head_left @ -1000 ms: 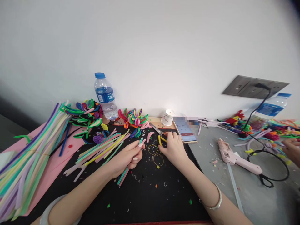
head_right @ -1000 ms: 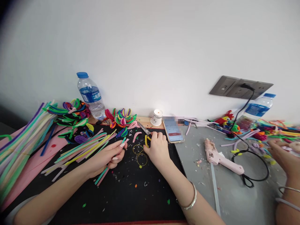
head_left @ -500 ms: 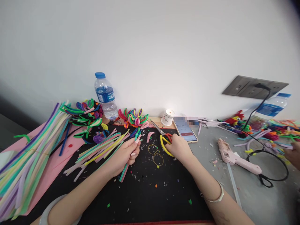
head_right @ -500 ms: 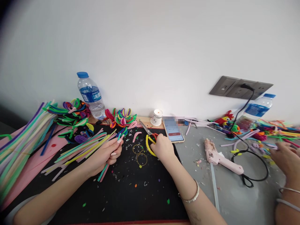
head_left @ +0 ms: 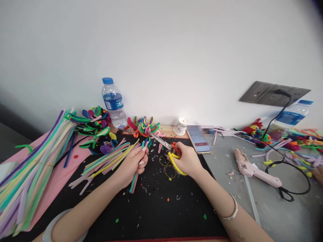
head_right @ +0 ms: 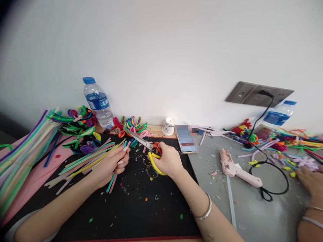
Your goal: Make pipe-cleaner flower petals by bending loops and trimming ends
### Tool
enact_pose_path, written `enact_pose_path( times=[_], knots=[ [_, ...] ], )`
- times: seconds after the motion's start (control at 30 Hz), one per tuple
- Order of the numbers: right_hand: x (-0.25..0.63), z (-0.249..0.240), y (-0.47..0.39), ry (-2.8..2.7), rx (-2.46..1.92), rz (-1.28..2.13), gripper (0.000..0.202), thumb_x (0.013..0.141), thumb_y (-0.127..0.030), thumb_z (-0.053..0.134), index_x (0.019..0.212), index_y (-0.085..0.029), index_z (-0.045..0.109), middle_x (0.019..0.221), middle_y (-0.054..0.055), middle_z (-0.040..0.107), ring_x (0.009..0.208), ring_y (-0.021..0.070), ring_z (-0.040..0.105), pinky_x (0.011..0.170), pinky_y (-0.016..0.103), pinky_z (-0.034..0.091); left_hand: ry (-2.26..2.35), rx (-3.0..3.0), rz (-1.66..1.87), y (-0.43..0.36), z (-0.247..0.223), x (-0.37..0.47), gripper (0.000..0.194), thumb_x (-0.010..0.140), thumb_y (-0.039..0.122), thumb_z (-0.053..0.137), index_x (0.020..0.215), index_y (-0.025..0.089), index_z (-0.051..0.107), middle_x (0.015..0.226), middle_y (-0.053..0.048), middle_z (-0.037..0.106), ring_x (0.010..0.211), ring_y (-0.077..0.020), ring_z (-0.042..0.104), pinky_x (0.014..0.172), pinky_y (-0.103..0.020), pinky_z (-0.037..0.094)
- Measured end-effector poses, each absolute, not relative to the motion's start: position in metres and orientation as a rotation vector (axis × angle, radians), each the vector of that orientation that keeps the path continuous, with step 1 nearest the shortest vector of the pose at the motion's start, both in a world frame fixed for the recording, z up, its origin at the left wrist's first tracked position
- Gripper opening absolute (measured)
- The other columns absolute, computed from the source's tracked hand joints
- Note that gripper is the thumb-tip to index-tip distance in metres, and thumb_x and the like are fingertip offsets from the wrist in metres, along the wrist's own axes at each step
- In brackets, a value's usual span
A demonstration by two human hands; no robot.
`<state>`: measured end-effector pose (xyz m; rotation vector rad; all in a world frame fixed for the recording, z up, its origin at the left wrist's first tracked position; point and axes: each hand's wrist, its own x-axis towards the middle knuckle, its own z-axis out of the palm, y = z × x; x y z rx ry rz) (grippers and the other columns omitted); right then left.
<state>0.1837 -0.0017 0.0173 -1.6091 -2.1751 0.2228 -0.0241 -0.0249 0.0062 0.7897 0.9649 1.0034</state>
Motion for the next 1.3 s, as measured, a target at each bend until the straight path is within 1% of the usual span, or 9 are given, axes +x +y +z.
enact_pose_path(
  times=[0.07,0.13,0.2,0.27,0.57,0.8,0.97,1.07,1.3],
  knots=[
    [0.181,0.017,-0.003,-2.225,-1.613,0.192,0.033,0.070,-0.046,0.059,0.089,-0.020,0.050,0.082,0.003,0.062,0.071,0.0174,0.057,0.057,0.024,0.036,0.963,0.768,1.019,-0.024,0.006,-0.025,0.019,0.088,0.033,0.045,0.079,0.017,0.047,0.050,0.009,0.030,0.040,-0.0030,0.017,0.036,-0.013,0.011],
    [0.179,0.017,-0.004,-2.258,-1.618,0.172,0.039,0.072,-0.046,0.058,0.098,-0.019,0.048,0.094,0.006,0.062,0.082,0.0203,0.059,0.063,0.026,0.039,0.962,0.744,1.033,-0.024,0.007,-0.025,0.017,0.088,0.031,0.045,0.079,0.017,0.046,0.050,0.009,0.030,0.040,-0.0031,0.017,0.036,-0.013,0.011],
    [0.178,0.016,-0.005,-2.289,-1.628,0.150,0.041,0.074,-0.046,0.056,0.102,-0.018,0.047,0.099,0.007,0.060,0.087,0.0214,0.059,0.065,0.027,0.041,0.962,0.731,1.044,-0.024,0.008,-0.024,0.017,0.087,0.031,0.045,0.077,0.017,0.044,0.050,0.009,0.031,0.040,-0.0032,0.018,0.036,-0.014,0.011],
    [0.177,0.016,-0.006,-2.322,-1.630,0.115,0.039,0.075,-0.046,0.054,0.103,-0.019,0.047,0.102,0.006,0.060,0.087,0.0215,0.060,0.065,0.027,0.041,0.957,0.731,1.046,-0.024,0.009,-0.024,0.019,0.087,0.032,0.046,0.076,0.018,0.043,0.050,0.009,0.031,0.039,-0.0032,0.018,0.037,-0.014,0.010],
    [0.174,0.011,-0.008,-2.335,-1.696,0.066,0.036,0.074,-0.044,0.056,0.102,-0.021,0.051,0.101,0.005,0.061,0.086,0.0200,0.060,0.063,0.025,0.039,0.951,0.741,1.028,-0.026,0.011,-0.022,0.021,0.082,0.035,0.053,0.075,0.018,0.043,0.050,0.009,0.033,0.038,-0.0027,0.019,0.037,-0.014,0.011],
    [0.175,0.008,-0.007,-2.318,-1.662,-0.006,0.033,0.072,-0.043,0.059,0.095,-0.021,0.052,0.095,0.002,0.062,0.080,0.0189,0.061,0.058,0.024,0.036,0.964,0.750,0.986,-0.027,0.009,-0.022,0.018,0.085,0.032,0.049,0.077,0.017,0.044,0.050,0.008,0.033,0.039,-0.0020,0.018,0.037,-0.013,0.010],
    [0.173,0.008,-0.008,-2.315,-1.679,-0.012,0.035,0.072,-0.045,0.059,0.097,-0.021,0.053,0.095,0.003,0.063,0.079,0.0189,0.061,0.056,0.024,0.034,0.954,0.759,0.968,-0.026,0.006,-0.022,0.018,0.085,0.033,0.048,0.078,0.017,0.044,0.051,0.008,0.033,0.040,-0.0021,0.018,0.037,-0.013,0.010],
    [0.173,0.009,-0.008,-2.314,-1.693,0.008,0.036,0.072,-0.046,0.059,0.098,-0.021,0.055,0.096,0.004,0.064,0.079,0.0193,0.061,0.057,0.024,0.034,0.958,0.765,0.967,-0.026,0.005,-0.024,0.020,0.085,0.034,0.049,0.077,0.017,0.044,0.051,0.008,0.034,0.040,-0.0021,0.017,0.037,-0.013,0.010],
    [0.175,0.008,-0.008,-2.313,-1.662,0.003,0.032,0.072,-0.040,0.059,0.098,-0.021,0.058,0.097,0.004,0.065,0.081,0.0190,0.061,0.060,0.024,0.036,0.961,0.772,0.969,-0.026,0.006,-0.024,0.021,0.082,0.036,0.052,0.077,0.018,0.044,0.050,0.008,0.035,0.038,-0.0020,0.018,0.036,-0.013,0.010]
  ],
)
